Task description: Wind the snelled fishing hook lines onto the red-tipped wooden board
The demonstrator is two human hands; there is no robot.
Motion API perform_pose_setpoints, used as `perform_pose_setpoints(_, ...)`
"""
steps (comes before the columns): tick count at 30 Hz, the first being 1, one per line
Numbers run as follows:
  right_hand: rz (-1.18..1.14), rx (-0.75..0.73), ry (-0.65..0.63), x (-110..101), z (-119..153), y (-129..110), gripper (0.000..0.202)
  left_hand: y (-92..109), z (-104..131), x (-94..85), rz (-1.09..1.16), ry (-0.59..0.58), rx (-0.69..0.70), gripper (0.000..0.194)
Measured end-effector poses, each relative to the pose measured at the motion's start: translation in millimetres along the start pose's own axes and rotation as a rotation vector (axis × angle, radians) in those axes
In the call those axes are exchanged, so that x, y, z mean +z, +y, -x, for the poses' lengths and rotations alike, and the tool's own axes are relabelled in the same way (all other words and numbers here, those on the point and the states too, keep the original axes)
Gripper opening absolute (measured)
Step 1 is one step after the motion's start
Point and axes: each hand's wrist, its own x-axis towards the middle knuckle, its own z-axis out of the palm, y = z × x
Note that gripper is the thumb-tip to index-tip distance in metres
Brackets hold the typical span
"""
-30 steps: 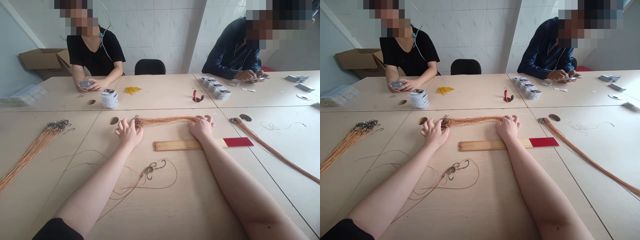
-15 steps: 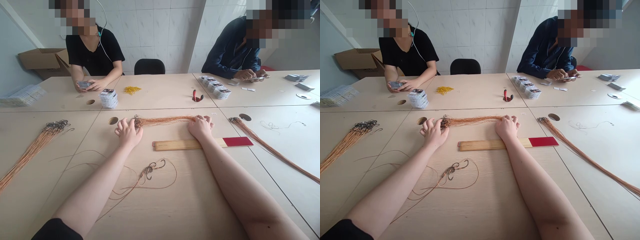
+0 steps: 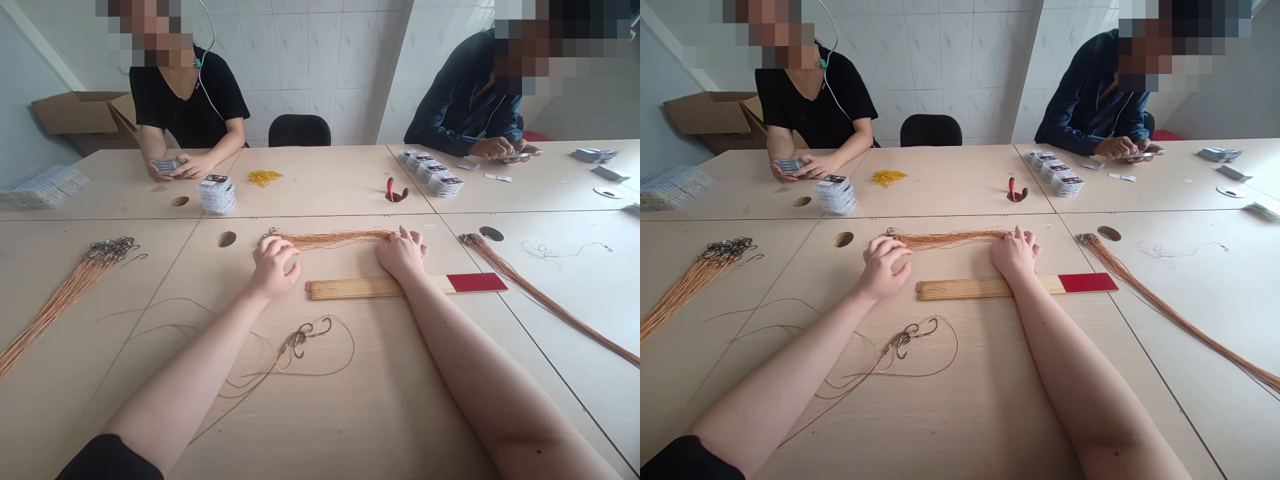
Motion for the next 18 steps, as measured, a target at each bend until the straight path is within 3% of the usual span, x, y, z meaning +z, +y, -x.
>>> perform_pose_setpoints(4,0.010,0.001,0.000,0,0,0,0.042,14,6,-5.1,0.150,-0.066,0.278,0.019)
perform_pose_setpoints(8,0.014,0.002,-0.008,-1,0,0,0.041,28,10,-13.5,0.240,-0.275,0.459,0.018)
perform_pose_setpoints(14,0.015,0.011,-0.026,-3,0,-2,0.040,43,18,-17.4,0.374,-0.373,0.549,0.029)
perform_pose_setpoints(18,0.021,0.016,-0.032,-3,1,-2,0.041,49,21,-16.6,0.456,-0.508,0.555,0.021)
